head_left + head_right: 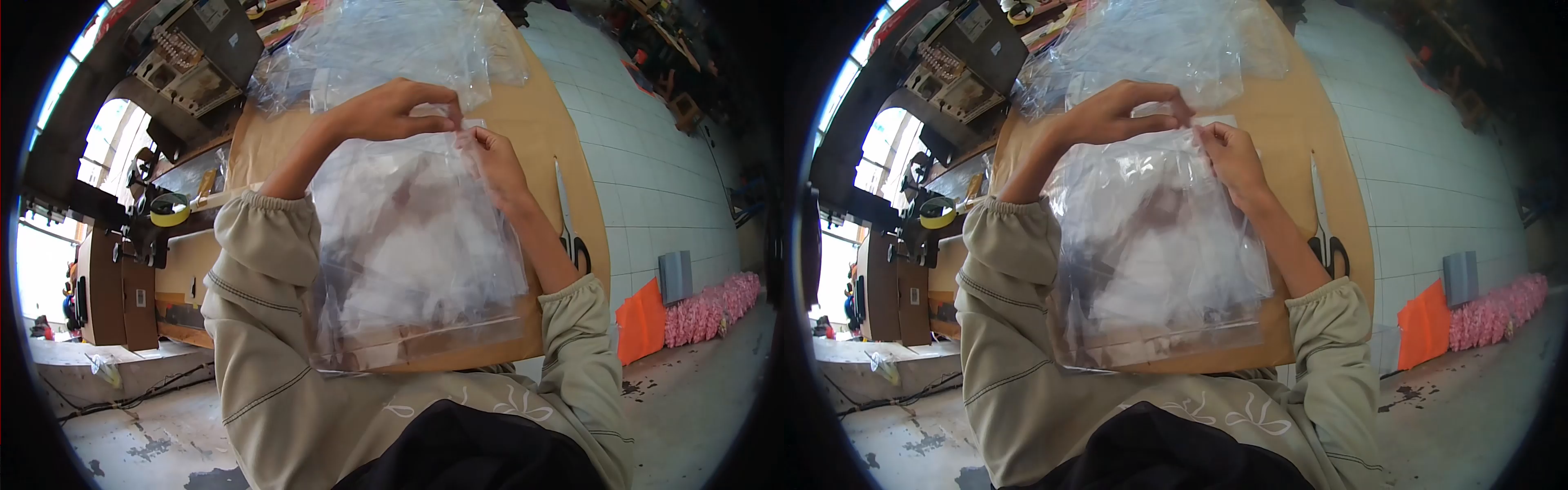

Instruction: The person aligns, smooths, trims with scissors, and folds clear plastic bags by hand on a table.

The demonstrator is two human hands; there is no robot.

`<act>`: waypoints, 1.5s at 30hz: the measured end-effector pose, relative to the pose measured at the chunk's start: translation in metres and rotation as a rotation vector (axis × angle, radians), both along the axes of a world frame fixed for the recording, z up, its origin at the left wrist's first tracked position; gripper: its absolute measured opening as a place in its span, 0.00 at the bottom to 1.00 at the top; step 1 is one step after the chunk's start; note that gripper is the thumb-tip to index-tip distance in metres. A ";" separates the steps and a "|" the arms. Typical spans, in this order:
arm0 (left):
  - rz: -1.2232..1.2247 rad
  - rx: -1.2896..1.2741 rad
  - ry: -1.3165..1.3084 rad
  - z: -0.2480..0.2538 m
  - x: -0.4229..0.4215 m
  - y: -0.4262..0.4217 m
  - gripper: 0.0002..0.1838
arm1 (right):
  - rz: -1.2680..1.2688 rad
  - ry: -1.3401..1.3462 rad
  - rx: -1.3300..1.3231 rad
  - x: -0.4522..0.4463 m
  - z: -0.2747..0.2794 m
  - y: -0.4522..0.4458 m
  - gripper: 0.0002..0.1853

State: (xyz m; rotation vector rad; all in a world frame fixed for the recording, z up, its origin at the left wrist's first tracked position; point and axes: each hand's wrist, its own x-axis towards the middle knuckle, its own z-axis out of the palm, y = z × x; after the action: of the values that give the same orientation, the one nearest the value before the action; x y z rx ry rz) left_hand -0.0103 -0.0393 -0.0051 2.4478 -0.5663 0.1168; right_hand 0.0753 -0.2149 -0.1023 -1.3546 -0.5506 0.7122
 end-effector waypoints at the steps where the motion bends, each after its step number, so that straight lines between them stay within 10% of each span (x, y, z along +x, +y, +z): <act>1: -0.018 0.009 -0.004 0.001 -0.001 0.003 0.13 | 0.006 -0.046 -0.004 0.000 0.002 -0.002 0.15; 15: -0.032 -0.242 0.024 -0.002 -0.030 -0.015 0.05 | 0.278 0.266 0.193 -0.006 0.008 -0.004 0.21; 24: -0.018 0.030 -0.112 0.003 -0.050 -0.022 0.03 | -0.142 -0.622 0.017 -0.018 0.010 -0.005 0.22; 33: -0.004 0.065 -0.136 0.002 -0.053 -0.021 0.04 | 0.233 0.228 0.249 -0.017 0.027 -0.010 0.16; 45: -0.005 0.040 -0.130 -0.010 -0.043 -0.025 0.05 | -0.069 -0.307 0.010 -0.021 0.009 0.000 0.12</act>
State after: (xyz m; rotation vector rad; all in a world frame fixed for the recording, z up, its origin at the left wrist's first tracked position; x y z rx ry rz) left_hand -0.0535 -0.0642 -0.0148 2.4907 -0.6367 0.2669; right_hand 0.0546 -0.2154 -0.0936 -1.4767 -0.7453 0.4463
